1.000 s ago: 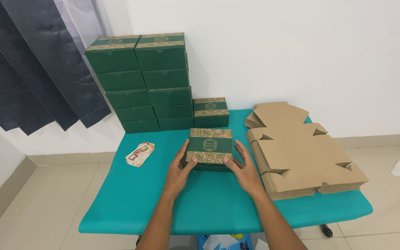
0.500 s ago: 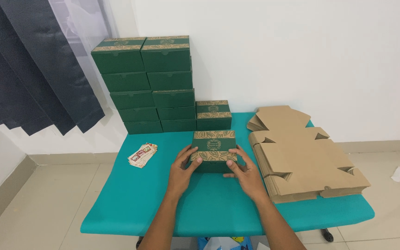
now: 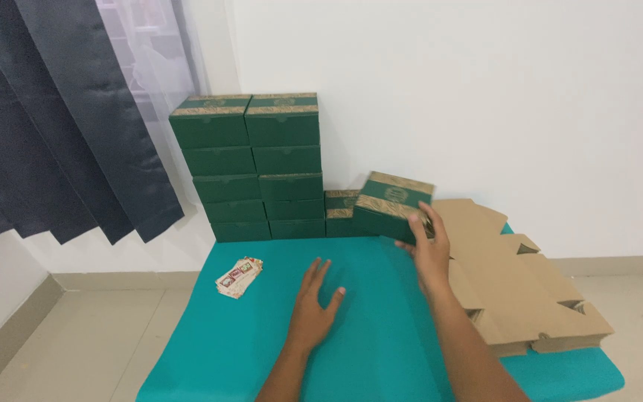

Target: The person assembles flat cardboard pieces into green boxes by folding the sides and tucking the flaps. They place small packets inside each box, close the lids, and stack the finished boxes on a table.

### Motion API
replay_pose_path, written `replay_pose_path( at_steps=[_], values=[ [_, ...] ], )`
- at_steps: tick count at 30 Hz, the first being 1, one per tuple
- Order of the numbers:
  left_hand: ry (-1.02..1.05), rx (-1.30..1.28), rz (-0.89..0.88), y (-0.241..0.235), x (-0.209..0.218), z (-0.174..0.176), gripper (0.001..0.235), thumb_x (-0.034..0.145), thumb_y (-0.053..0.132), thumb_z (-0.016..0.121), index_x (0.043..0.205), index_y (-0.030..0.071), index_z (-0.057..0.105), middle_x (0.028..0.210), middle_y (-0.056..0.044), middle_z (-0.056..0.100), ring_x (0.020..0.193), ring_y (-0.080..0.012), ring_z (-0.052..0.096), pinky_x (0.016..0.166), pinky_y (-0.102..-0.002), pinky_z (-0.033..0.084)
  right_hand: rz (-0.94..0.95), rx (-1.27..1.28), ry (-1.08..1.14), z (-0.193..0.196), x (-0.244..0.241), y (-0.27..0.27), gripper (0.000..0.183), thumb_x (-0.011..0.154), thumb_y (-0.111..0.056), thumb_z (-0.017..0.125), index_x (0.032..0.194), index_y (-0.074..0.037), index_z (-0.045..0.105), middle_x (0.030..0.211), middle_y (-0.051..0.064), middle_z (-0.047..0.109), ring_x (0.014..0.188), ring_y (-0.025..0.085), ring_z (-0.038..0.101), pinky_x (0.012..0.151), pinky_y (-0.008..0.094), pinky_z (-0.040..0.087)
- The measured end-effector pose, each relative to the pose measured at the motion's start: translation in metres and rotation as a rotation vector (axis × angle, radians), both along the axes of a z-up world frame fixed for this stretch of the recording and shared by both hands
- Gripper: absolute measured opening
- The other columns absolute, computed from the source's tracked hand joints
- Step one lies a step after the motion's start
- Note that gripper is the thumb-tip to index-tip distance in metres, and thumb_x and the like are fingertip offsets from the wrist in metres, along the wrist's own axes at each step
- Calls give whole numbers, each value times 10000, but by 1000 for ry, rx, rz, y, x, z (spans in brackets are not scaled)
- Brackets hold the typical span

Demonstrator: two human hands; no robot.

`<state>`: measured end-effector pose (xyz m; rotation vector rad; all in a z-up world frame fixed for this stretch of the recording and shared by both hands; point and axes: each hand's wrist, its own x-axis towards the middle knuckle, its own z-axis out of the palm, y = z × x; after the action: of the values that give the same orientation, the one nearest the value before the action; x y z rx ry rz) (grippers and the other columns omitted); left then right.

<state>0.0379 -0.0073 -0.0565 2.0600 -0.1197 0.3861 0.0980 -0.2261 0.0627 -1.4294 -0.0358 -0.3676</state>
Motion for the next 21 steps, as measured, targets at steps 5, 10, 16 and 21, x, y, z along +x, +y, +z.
replay_pose_path(
  at_steps=[5, 10, 16, 21],
  values=[
    [113, 11, 10, -2, -1, 10, 656, 981, 442, 639, 1574, 240, 443, 1716, -14, 294, 1573, -245, 304, 1246, -473, 338, 154, -85, 118, 15, 57, 22, 644, 982, -374, 582, 1587, -251, 400, 1705, 124, 268, 1527, 328, 376, 943, 458, 670],
    [119, -11, -7, -2, 2, 5, 614, 982, 441, 639, 1535, 217, 498, 1711, 2, 300, 1571, -234, 308, 1249, -463, 347, 124, -706, 85, -40, 139, 31, 756, 984, -565, 508, 1644, -334, 221, 1692, 44, 277, 1501, 435, 346, 1252, 665, 363],
    [133, 35, -3, -4, 1, 7, 588, 980, 459, 634, 1498, 200, 532, 1706, 1, 304, 1541, -245, 357, 1218, -475, 391, 92, -717, 57, -43, 153, 37, 662, 1010, -548, 489, 1610, -322, 327, 1651, 74, 356, 1393, 468, 464, 1204, 677, 418],
    [122, -6, 12, 0, 5, 1, 599, 982, 470, 621, 1500, 180, 535, 1695, -26, 334, 1550, -253, 345, 1230, -471, 365, 195, -767, -6, -30, 143, 17, 903, 927, -660, 460, 1671, -278, 120, 1751, 67, 147, 1588, 393, 190, 1268, 638, 262]
  ],
)
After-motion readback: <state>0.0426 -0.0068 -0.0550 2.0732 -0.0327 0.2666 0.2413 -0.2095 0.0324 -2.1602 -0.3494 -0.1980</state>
